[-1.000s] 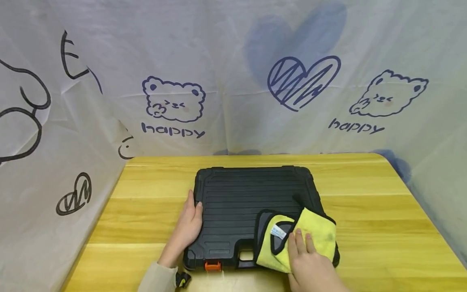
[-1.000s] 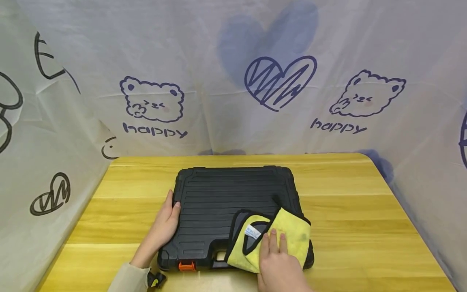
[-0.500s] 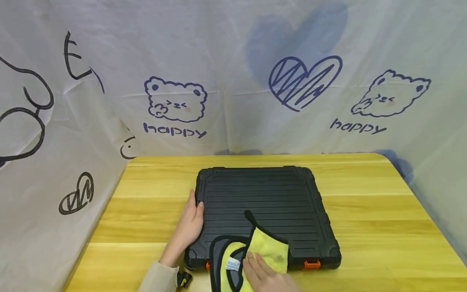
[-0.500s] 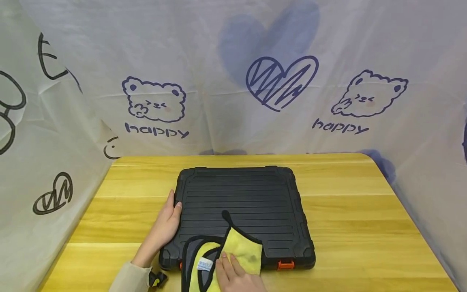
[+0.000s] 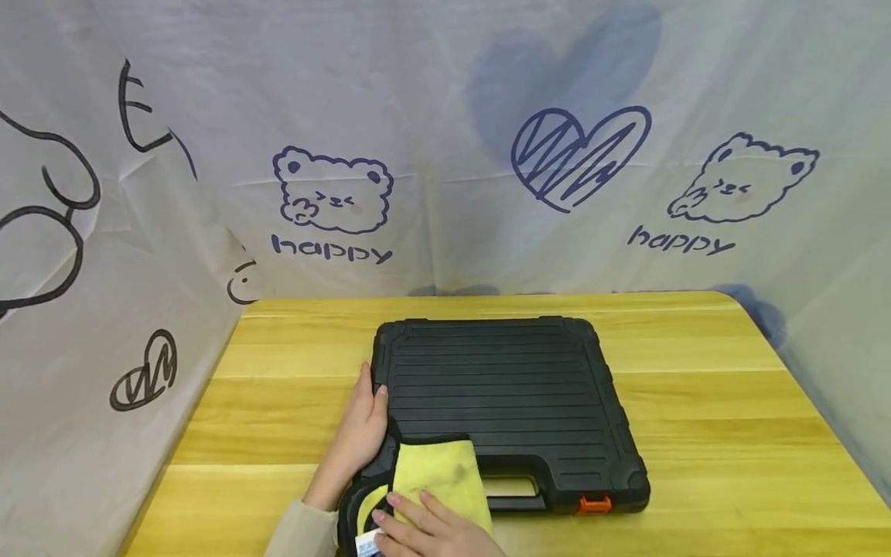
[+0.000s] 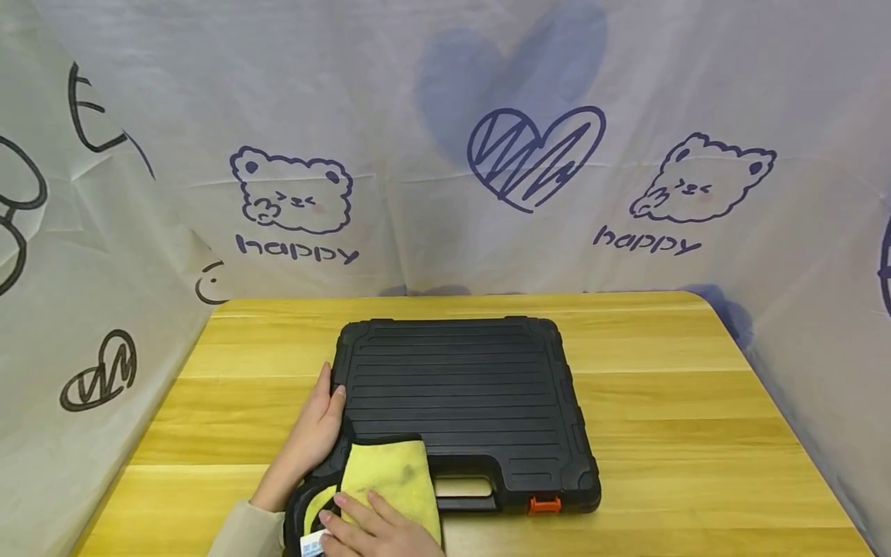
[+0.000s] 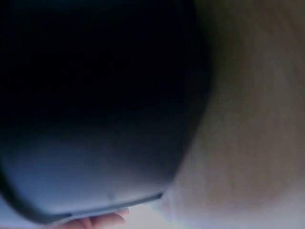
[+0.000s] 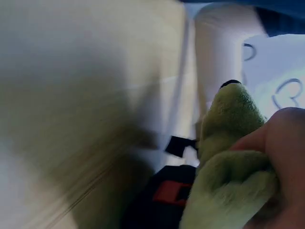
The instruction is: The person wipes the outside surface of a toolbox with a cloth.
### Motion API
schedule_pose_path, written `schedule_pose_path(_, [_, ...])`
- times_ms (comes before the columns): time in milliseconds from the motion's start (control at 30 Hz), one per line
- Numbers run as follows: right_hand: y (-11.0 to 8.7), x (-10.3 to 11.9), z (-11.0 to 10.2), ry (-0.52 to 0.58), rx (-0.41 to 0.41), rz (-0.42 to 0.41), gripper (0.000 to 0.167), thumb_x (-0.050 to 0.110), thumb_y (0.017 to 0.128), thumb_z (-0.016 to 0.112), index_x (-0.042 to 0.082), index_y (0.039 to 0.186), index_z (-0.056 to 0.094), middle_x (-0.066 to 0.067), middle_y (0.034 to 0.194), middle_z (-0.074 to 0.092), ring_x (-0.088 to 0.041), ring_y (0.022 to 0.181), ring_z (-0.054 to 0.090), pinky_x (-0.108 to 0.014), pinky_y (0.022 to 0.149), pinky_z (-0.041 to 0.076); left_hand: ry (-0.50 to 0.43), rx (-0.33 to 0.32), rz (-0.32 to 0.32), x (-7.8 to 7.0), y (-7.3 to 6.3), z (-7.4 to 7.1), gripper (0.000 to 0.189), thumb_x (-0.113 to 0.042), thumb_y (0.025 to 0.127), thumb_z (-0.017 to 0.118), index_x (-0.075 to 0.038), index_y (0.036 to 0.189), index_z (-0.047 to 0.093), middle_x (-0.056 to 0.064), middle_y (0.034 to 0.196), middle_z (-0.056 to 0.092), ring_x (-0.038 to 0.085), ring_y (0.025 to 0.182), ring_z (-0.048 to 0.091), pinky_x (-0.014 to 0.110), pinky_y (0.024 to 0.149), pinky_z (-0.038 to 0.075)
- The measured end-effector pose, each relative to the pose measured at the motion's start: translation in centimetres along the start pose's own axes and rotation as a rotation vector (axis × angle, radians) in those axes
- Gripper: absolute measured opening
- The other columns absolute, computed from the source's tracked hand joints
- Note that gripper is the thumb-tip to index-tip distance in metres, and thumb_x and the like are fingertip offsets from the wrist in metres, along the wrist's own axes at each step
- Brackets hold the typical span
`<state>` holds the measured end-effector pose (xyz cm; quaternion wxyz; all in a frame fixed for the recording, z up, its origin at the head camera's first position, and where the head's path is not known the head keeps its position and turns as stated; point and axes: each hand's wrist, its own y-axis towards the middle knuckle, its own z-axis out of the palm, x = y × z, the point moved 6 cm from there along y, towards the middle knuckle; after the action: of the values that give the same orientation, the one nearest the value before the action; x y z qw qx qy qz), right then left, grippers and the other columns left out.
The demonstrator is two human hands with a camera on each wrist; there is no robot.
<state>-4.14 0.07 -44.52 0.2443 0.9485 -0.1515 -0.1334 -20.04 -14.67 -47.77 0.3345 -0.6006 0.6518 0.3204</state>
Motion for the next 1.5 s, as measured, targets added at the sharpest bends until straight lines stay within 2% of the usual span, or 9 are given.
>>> schedule_pose_path(200, [-0.1,-0.9,0.5,-0.022,0.035,-0.095,0.055,0.047,0.101,0.048,0.011,0.142,0.056,-0.005,0.146,0.052,-0.023,0.142,0.038,-0.037,0.119,0.02,-0.006,0.009,-0.01,0.0,0.1,0.2,0.062,-0.02,0.109,0.03,0.011,0.154,0.001,0.031,0.16,0.007,0.042,0.148,0.009,0.056,0.118,0.014])
schedule_pose_path(400, [-1.1,-2.8,-1.7,0.091,0.139,-0.052,0.027,0.041,0.094,0.062,0.026,0.111,0.076,0.008,0.133,0.063,-0.019,0.132,0.051,-0.037,0.11,0.038,-0.009,0.014,-0.017,0.0,0.2,0.1,0.062,-0.02,0.109,0.03,0.01,0.154,0.001,0.031,0.16,0.006,0.042,0.148,0.008,0.055,0.118,0.013])
schedule_pose_path(567, [-2.7,-5.6,-3.9,0.443,0.262,0.118,0.016,0.019,0.093,0.066,0.022,0.098,0.08,0.006,0.128,0.066,-0.024,0.132,0.051,-0.047,0.099,0.049,-0.009,0.017,-0.028,0.1,0.1,-0.1,0.062,-0.02,0.109,0.03,0.009,0.155,-0.001,0.03,0.161,0.004,0.041,0.148,0.007,0.055,0.118,0.012])
schedule_pose_path(667, [-3.9,-7.8,-4.8,0.676,0.345,0.294,0.048,-0.012,0.075,0.058,0.018,0.104,0.08,0.005,0.13,0.064,-0.026,0.132,0.05,-0.048,0.1,0.047,-0.01,0.017,-0.036,0.1,0.1,-0.2,0.062,-0.021,0.109,0.03,0.008,0.155,-0.001,0.029,0.161,0.004,0.042,0.148,0.007,0.055,0.118,0.012])
schedule_pose_path(767, [-4.9,-10.2,-5.6,0.881,0.354,0.452,0.076,-0.024,0.059,0.039,0.017,0.11,0.078,0.002,0.131,0.063,-0.025,0.129,0.053,-0.043,0.101,0.047,-0.006,0.024,-0.05,0.1,0.1,-0.2,0.063,-0.022,0.109,0.029,0.006,0.156,-0.002,0.028,0.162,0.004,0.04,0.149,0.006,0.054,0.118,0.012])
schedule_pose_path(1000, [-6.4,-16.2,-6.0,1.493,0.256,0.943,0.049,-0.014,0.083,0.046,0.006,0.119,0.072,-0.013,0.119,0.069,-0.022,0.107,0.066,-0.031,0.087,0.054,-0.005,0.02,-0.029,0.0,0.0,0.1,0.062,-0.02,0.109,0.03,0.009,0.155,0.0,0.03,0.16,0.005,0.043,0.148,0.007,0.055,0.118,0.012])
schedule_pose_path(1133, [-6.2,-19.5,-5.8,1.747,0.105,1.127,0.03,-0.007,0.089,0.053,-0.001,0.118,0.061,-0.016,0.108,0.067,-0.023,0.092,0.07,-0.035,0.079,0.058,-0.003,0.018,-0.03,0.1,0.1,0.0,0.062,-0.02,0.109,0.029,0.009,0.155,0.0,0.03,0.161,0.004,0.042,0.148,0.007,0.055,0.118,0.011])
schedule_pose_path(1333, [-3.2,-24.7,-5.4,1.782,-0.203,1.333,0.03,-0.004,0.096,0.047,0.002,0.125,0.044,-0.009,0.11,0.059,-0.019,0.095,0.067,-0.034,0.085,0.056,-0.002,0.033,-0.041,0.2,0.2,0.2,0.062,-0.022,0.109,0.028,0.006,0.156,-0.004,0.028,0.162,0.003,0.04,0.149,0.005,0.054,0.119,0.011])
schedule_pose_path(1500, [0.6,-28.1,-4.5,1.554,-0.349,1.349,0.035,-0.004,0.093,0.051,-0.002,0.128,0.048,-0.008,0.106,0.059,-0.015,0.086,0.065,-0.028,0.078,0.057,-0.008,0.028,-0.036,0.2,0.1,0.2,0.062,-0.022,0.109,0.028,0.006,0.156,-0.004,0.028,0.161,0.003,0.041,0.149,0.005,0.055,0.118,0.011])
